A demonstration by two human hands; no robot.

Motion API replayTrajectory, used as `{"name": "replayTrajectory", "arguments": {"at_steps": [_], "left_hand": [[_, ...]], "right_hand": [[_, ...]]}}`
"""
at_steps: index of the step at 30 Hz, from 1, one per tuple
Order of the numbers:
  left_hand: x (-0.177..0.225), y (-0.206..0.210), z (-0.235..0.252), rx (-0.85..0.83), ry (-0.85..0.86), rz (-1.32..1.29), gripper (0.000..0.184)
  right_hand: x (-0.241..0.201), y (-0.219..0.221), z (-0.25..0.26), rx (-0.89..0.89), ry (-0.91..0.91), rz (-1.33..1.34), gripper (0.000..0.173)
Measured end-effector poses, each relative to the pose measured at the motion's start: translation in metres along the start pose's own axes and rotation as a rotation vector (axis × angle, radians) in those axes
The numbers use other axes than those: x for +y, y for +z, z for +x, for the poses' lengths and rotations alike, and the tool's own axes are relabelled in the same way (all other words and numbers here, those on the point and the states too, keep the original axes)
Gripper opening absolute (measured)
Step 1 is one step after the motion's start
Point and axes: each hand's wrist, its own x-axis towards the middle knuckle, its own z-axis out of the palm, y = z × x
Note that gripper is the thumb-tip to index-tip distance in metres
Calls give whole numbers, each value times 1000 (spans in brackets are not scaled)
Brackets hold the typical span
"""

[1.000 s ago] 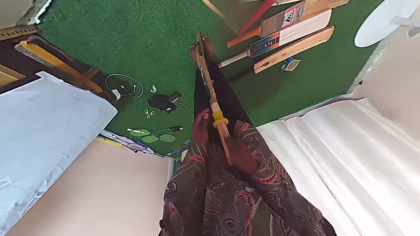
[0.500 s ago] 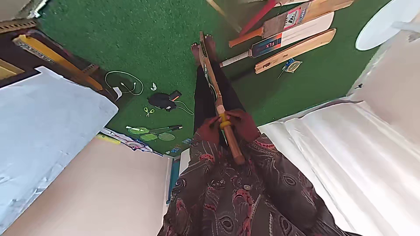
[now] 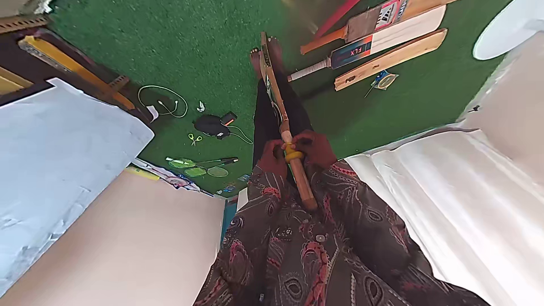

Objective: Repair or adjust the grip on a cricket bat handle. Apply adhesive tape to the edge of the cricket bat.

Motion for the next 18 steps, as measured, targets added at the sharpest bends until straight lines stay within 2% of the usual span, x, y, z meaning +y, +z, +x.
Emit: {"name": "replayTrajectory", "arguments": {"at_steps": [2, 4, 7, 13, 15, 18], "left_hand": [[6, 5, -1, 54, 49, 38, 18], [12, 13, -2, 130, 92, 63, 18], [19, 25, 9, 180, 144, 51, 19], [4, 31, 28, -33, 9, -127, 22], [2, 26, 33, -36, -36, -134, 22], [-2, 22, 38, 1, -1, -127, 22]], "right_hand": [[1, -1, 4, 18, -63, 27, 12], [5, 6, 4, 146, -103, 41, 11], [9, 11, 6, 270, -6, 123, 19], [21, 8, 14, 216, 96, 218, 26], [17, 9, 20, 186, 99, 225, 26], [13, 9, 28, 154, 92, 184, 26]]}}
